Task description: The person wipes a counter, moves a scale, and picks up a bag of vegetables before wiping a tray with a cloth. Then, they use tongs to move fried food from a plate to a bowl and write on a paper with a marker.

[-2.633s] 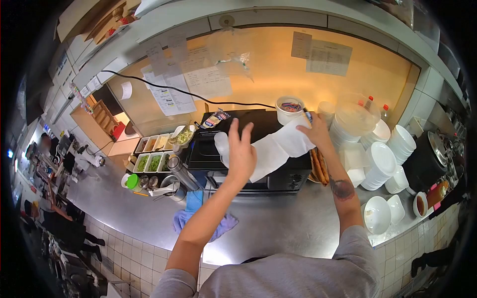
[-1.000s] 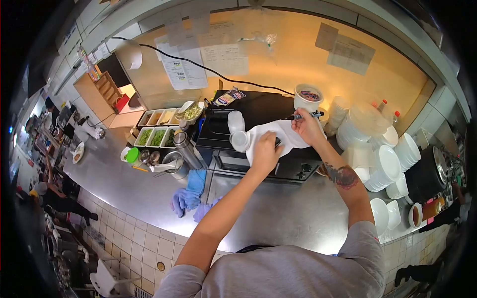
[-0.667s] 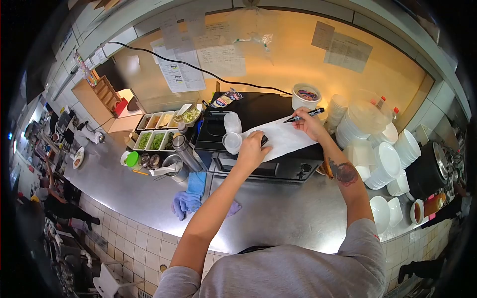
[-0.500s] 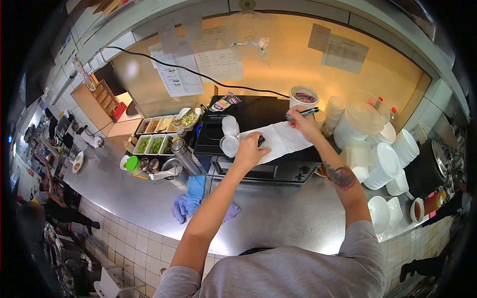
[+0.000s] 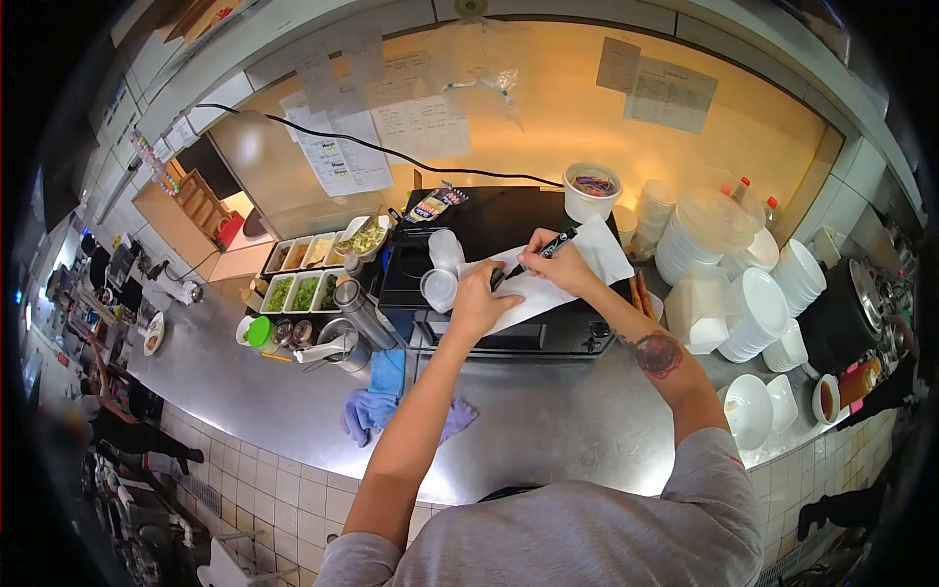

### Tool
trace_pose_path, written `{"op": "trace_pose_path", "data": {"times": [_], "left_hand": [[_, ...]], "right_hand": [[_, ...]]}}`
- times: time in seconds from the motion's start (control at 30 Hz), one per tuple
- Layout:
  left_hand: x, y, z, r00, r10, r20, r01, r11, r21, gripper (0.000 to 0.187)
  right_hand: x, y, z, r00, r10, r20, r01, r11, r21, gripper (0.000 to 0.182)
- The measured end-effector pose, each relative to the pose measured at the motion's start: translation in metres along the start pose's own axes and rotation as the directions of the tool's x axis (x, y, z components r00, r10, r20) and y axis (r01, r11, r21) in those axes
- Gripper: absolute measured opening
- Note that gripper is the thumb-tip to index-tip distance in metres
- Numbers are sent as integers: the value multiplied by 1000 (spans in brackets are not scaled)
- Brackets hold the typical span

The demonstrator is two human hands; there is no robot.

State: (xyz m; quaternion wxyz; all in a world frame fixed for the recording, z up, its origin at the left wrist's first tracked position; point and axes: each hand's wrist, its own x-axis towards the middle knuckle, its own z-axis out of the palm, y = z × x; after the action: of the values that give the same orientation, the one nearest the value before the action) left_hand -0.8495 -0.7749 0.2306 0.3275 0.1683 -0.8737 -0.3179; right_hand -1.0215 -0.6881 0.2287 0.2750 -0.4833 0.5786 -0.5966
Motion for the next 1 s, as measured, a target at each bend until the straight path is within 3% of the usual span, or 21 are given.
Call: {"op": "trace_pose_path", "data": {"times": [0.13, 0.23, 0.33, 0.43, 0.63, 0.73, 0.83, 1.0], "left_hand": [[-1, 7, -3, 1000, 12, -19, -12, 1000, -9, 54], [0, 13, -7, 999, -39, 17, 40, 999, -10, 54], [1, 3, -2, 1000, 28, -5, -28, 1000, 10, 52], [0, 5, -2, 1000, -17, 0, 17, 1000, -1, 55], [0, 7, -4, 1000, 1, 5, -1, 1000, -7, 56], [0, 6, -3, 1000, 25, -12, -25, 999, 23, 56], [0, 7, -3, 1000, -6, -7, 6, 1000, 9, 56], [0, 5, -2, 1000, -5, -18, 6, 1000, 22, 56]], "right_hand": [[-1, -3, -6, 994, -17, 104, 24, 998, -58, 23], [-1, -5, -3, 997, -13, 79, 15, 1000, -20, 24], [0, -4, 1, 999, 26, -24, -24, 998, 61, 24], [-2, -7, -2, 999, -42, -10, 41, 995, -94, 23], [3, 3, -3, 989, -38, -141, 33, 999, -35, 22], [2, 4, -7, 994, -60, -94, 51, 994, -93, 22], [1, 4, -13, 1000, 2, -3, -2, 1000, -8, 23], [-3, -3, -14, 991, 61, -120, -52, 996, 74, 24]]}}
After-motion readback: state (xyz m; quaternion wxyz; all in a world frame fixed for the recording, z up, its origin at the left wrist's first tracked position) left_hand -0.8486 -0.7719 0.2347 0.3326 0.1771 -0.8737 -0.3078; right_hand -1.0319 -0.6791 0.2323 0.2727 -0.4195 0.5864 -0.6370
